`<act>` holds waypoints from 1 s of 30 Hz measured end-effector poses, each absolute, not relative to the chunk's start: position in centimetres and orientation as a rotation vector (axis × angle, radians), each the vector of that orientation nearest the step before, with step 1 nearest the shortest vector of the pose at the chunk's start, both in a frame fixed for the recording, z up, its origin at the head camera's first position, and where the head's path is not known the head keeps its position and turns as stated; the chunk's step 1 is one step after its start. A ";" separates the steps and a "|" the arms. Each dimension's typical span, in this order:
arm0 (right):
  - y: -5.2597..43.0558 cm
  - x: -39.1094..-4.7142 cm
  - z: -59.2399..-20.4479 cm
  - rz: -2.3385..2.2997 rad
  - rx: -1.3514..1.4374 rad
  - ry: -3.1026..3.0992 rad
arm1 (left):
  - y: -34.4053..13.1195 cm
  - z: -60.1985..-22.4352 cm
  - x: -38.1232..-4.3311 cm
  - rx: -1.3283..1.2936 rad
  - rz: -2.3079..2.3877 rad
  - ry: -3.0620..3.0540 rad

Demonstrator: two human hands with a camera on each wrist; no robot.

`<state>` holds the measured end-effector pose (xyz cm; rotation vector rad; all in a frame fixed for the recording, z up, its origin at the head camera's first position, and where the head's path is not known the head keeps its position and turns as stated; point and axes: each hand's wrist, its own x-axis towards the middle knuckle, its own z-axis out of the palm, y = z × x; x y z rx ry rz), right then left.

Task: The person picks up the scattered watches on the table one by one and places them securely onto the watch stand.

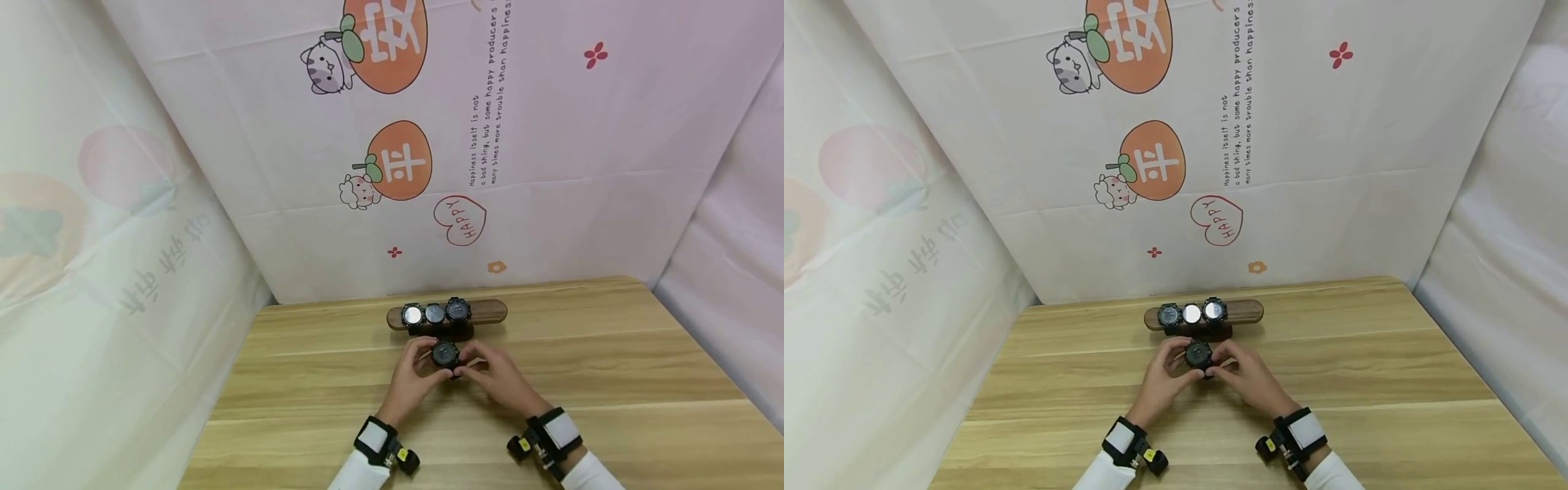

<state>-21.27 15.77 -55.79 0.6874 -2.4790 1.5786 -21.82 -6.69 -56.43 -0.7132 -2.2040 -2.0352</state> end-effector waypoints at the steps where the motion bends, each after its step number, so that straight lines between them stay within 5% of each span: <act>1: 15.8 -21.3 -55.8 1.569 0.694 -2.474 | -6.7 -56.4 -21.8 -0.707 -2.038 -2.210; 30: 15.9 -21.6 -55.4 1.309 0.813 -2.477 | -7.4 -56.2 -21.9 -0.792 -1.814 -2.347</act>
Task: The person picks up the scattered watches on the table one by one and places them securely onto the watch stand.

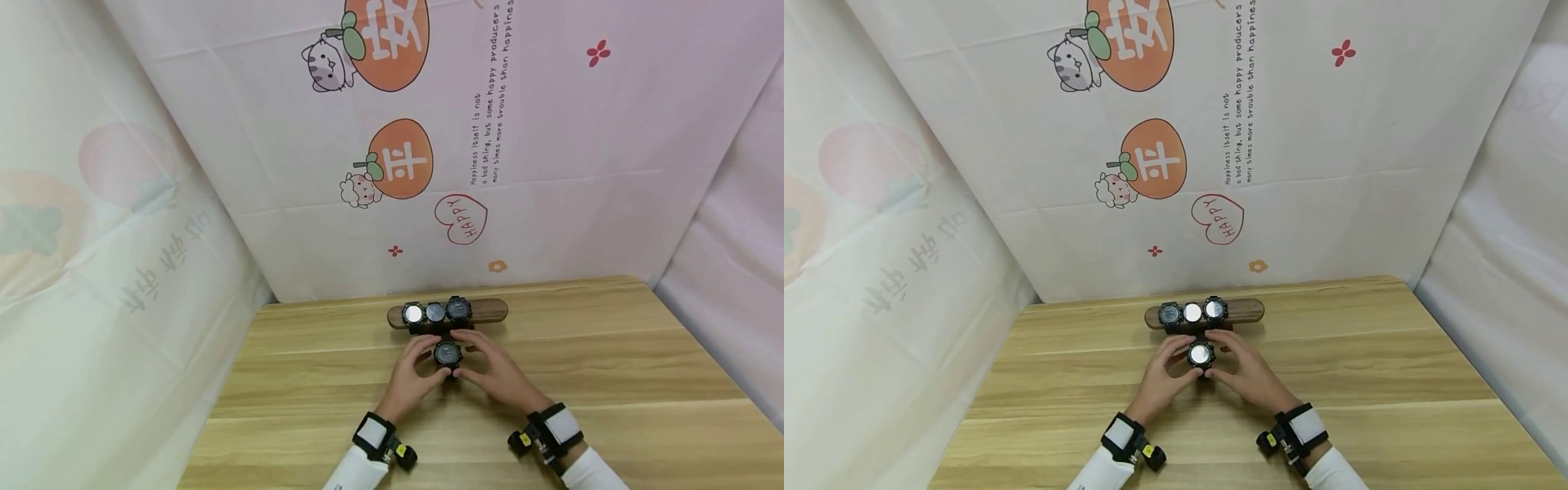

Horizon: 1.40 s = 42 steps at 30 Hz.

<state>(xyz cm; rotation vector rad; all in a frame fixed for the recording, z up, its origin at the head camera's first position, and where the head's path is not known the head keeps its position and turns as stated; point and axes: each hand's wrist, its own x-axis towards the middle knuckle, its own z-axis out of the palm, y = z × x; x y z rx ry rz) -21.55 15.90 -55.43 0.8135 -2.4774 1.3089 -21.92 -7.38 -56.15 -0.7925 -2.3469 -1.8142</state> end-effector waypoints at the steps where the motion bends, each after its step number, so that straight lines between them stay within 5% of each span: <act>1: 15.9 -21.6 -55.4 1.306 0.816 -2.492 | -7.4 -56.1 -21.9 -0.799 -1.807 -2.350; 42: 15.9 -21.3 -54.6 1.306 0.808 -2.585 | -8.3 -56.3 -21.9 -0.902 -1.670 -2.357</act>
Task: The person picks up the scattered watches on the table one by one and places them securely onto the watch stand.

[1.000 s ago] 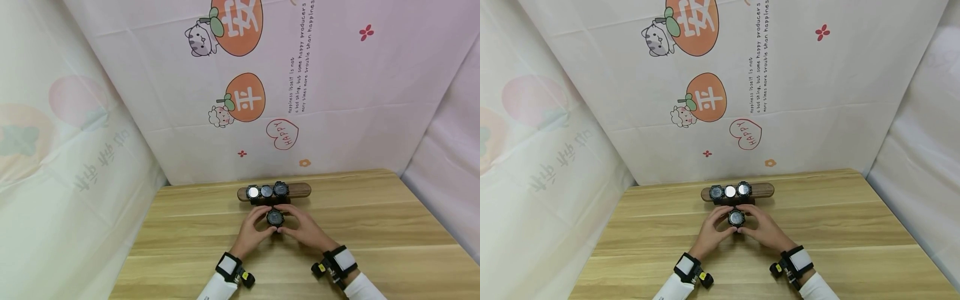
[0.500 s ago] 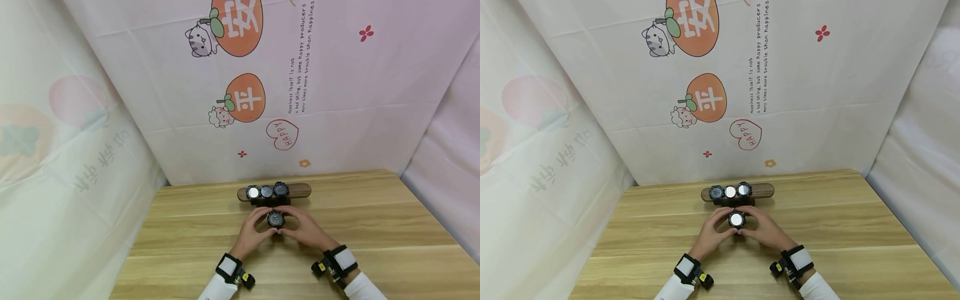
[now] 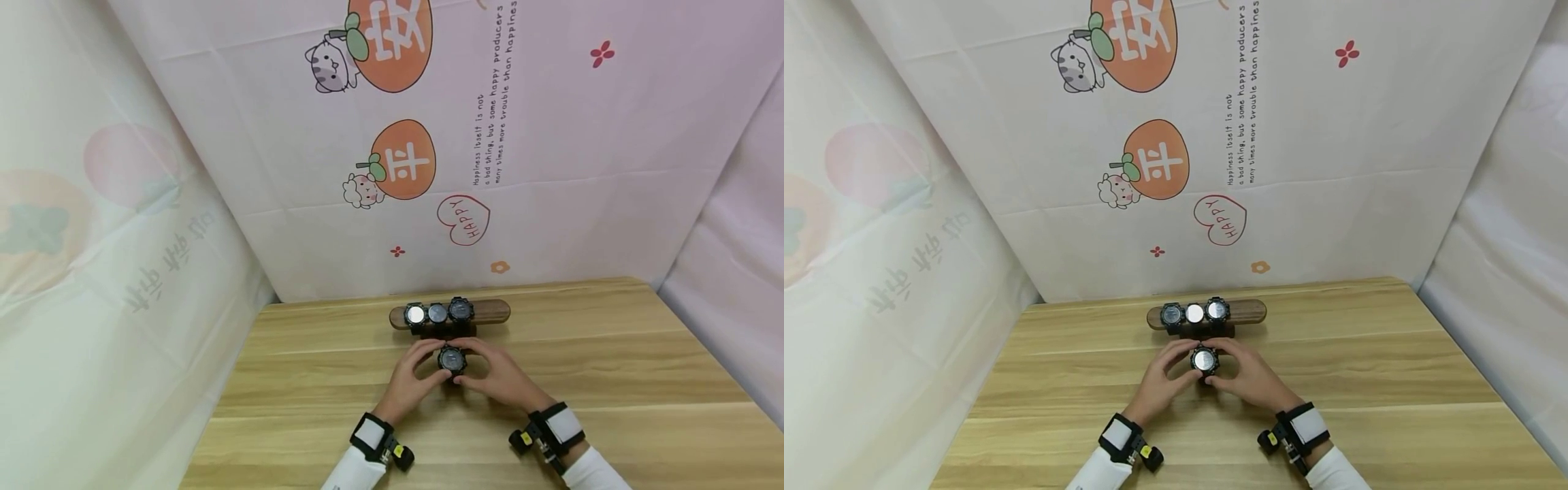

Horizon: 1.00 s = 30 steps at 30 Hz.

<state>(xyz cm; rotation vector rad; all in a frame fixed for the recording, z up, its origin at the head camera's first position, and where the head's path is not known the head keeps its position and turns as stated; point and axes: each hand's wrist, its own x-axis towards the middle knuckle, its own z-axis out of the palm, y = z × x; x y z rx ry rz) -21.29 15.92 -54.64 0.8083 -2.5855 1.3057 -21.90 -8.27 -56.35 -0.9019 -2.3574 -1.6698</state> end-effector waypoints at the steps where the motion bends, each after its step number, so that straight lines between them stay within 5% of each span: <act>1: 15.9 -21.3 -54.7 1.302 0.807 -2.585 | -8.3 -56.3 -22.0 -0.905 -1.666 -2.348; 30: 16.2 -21.2 -55.0 1.308 0.836 -2.584 | -12.1 -54.3 -25.9 -0.540 -1.301 -2.263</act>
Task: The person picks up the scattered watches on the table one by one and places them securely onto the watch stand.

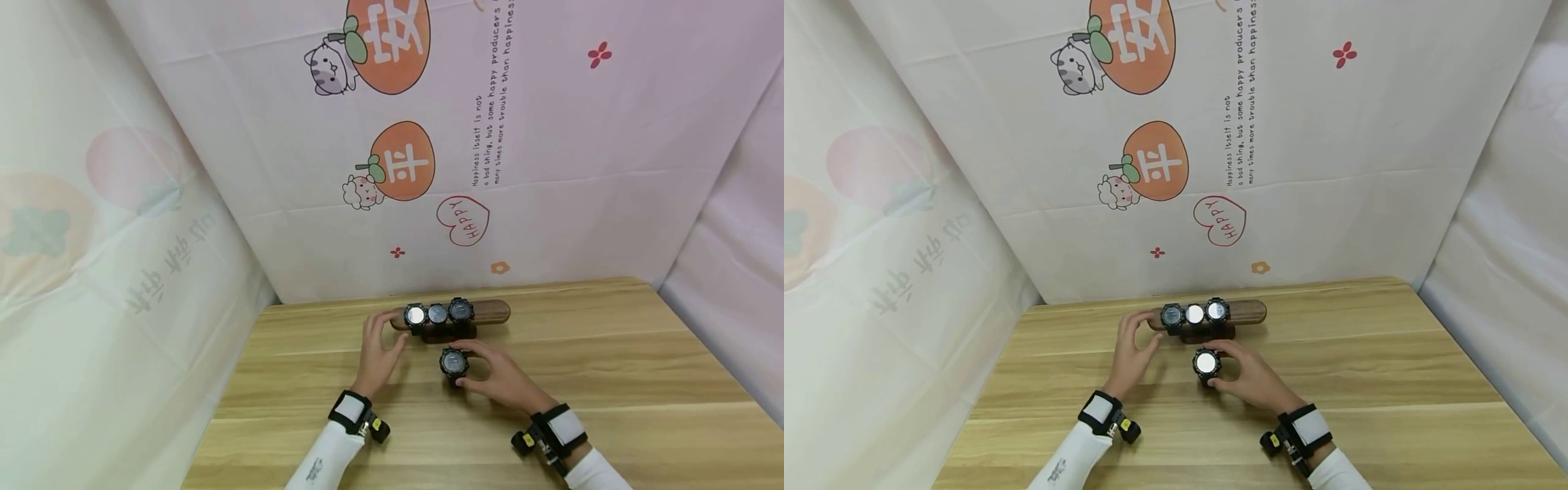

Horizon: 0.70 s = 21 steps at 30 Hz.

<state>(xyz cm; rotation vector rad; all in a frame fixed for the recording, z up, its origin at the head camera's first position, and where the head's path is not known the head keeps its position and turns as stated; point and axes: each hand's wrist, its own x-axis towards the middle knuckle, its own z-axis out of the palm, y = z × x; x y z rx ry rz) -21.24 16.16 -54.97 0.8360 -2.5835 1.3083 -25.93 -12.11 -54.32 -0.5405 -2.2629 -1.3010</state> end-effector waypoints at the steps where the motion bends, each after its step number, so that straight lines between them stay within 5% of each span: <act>1: 16.2 -21.2 -55.0 1.309 0.838 -2.584 | -12.1 -54.4 -26.1 -0.533 -1.304 -2.281; 21: 16.5 -21.0 -55.1 1.318 0.821 -2.604 | -12.2 -54.9 -27.8 -0.468 -1.437 -2.415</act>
